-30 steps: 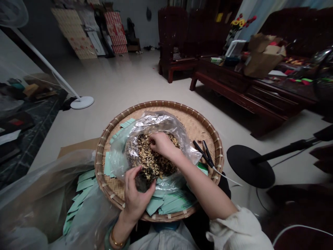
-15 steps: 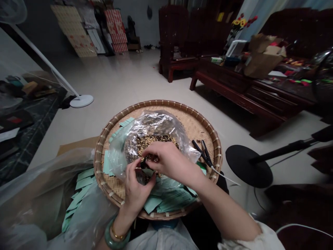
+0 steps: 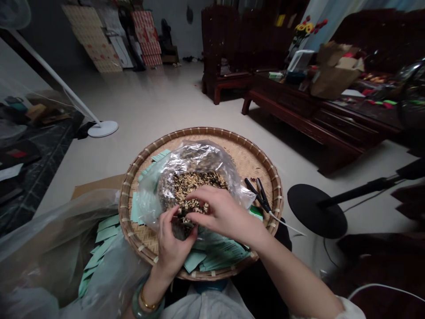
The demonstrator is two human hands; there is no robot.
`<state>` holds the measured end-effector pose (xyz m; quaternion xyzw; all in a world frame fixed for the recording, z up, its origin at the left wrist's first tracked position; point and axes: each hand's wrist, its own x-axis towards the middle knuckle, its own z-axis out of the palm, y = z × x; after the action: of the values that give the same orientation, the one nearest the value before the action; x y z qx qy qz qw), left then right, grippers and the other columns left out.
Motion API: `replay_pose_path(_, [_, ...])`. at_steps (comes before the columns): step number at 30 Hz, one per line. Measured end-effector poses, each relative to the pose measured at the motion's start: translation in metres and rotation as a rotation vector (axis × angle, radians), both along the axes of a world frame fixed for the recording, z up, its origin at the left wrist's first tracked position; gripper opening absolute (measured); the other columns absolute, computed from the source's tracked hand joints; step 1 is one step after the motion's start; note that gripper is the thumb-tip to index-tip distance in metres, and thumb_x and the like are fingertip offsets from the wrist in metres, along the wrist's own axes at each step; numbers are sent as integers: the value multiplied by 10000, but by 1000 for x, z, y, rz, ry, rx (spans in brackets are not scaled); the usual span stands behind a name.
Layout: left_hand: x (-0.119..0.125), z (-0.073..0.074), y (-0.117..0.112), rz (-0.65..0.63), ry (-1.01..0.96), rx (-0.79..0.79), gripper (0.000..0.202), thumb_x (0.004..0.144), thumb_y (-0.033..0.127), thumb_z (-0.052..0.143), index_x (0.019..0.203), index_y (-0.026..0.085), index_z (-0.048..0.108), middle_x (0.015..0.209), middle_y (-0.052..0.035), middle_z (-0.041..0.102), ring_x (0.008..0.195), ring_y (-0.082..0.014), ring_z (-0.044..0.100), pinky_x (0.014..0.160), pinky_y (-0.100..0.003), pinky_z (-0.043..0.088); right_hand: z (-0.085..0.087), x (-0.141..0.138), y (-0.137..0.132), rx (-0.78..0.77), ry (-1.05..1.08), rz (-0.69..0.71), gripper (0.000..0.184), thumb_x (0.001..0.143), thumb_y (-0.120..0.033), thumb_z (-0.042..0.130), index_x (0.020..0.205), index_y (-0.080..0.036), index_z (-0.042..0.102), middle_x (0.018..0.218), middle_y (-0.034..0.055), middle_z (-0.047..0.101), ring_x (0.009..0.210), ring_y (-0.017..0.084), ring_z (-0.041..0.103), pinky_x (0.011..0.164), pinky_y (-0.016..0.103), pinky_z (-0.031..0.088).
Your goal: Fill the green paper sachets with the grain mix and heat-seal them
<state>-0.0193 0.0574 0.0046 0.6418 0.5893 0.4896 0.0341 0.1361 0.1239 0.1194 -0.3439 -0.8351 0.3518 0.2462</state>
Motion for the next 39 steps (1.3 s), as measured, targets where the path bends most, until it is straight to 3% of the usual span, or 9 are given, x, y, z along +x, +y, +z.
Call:
replay_pose_path(8, [0, -5, -1, -5, 29, 39, 531, 728, 187, 645, 1215, 149, 439, 1018, -125, 555, 964, -246, 567, 811, -415, 511, -13, -16, -2, 42, -92, 50, 177, 814, -140, 582, 971, -176, 654, 822, 25, 628, 746, 132, 566, 682, 251, 440])
replay_pose_path(14, [0, -6, -2, -25, 35, 21, 546, 711, 166, 657, 1213, 142, 443, 1023, -130, 550, 969, -248, 559, 823, -429, 508, -5, -11, -2, 60, 8, -25, 132, 796, -106, 561, 868, -167, 652, 769, 9, 638, 697, 114, 579, 644, 235, 454])
replay_pose_path(18, [0, -5, -4, -21, 64, 54, 554, 703, 152, 658, 1214, 141, 445, 1013, -123, 551, 961, -243, 558, 819, -422, 510, -5, 1, 6, 85, 113, -139, 140, 823, -162, 564, 932, -188, 648, 866, 25, 663, 748, 125, 606, 654, 250, 491])
replay_pose_path(22, [-2, -5, -7, -24, 84, 95, 572, 695, 135, 669, 1218, 126, 437, 1011, -128, 551, 961, -242, 555, 820, -416, 513, -5, 12, 7, 248, 85, -217, 158, 843, -186, 561, 976, -200, 646, 1001, 64, 637, 923, 175, 585, 783, 333, 490])
replay_pose_path(25, [-3, -5, -9, -40, 94, 121, 578, 711, 151, 670, 1234, 130, 424, 1006, -124, 546, 950, -238, 556, 807, -413, 518, -2, 15, -6, 288, 49, -43, 133, 864, -214, 546, 941, -190, 652, 964, 72, 612, 914, 173, 565, 772, 318, 478])
replay_pose_path(28, [-3, -8, -9, -51, 103, 124, 561, 731, 178, 660, 1237, 130, 422, 1005, -125, 539, 948, -240, 552, 799, -419, 521, -2, 14, -21, 271, -163, 141, 180, 895, -223, 503, 1003, -192, 644, 924, 72, 589, 831, 160, 550, 672, 272, 452])
replay_pose_path(33, [-1, -11, -8, -51, 134, 82, 585, 729, 165, 650, 1261, 148, 407, 1029, -126, 539, 982, -255, 543, 827, -453, 505, -13, 7, -24, 323, -465, 123, 143, 898, -211, 498, 920, -182, 636, 817, 46, 564, 722, 154, 519, 571, 251, 364])
replay_pose_path(39, [0, -5, 2, -73, 103, 16, 582, 716, 156, 647, 1250, 158, 417, 1035, -121, 536, 979, -251, 538, 830, -441, 499, -9, 7, -7, 196, -357, 135, 147, 897, -164, 490, 850, -159, 629, 801, 41, 579, 682, 128, 531, 574, 238, 383])
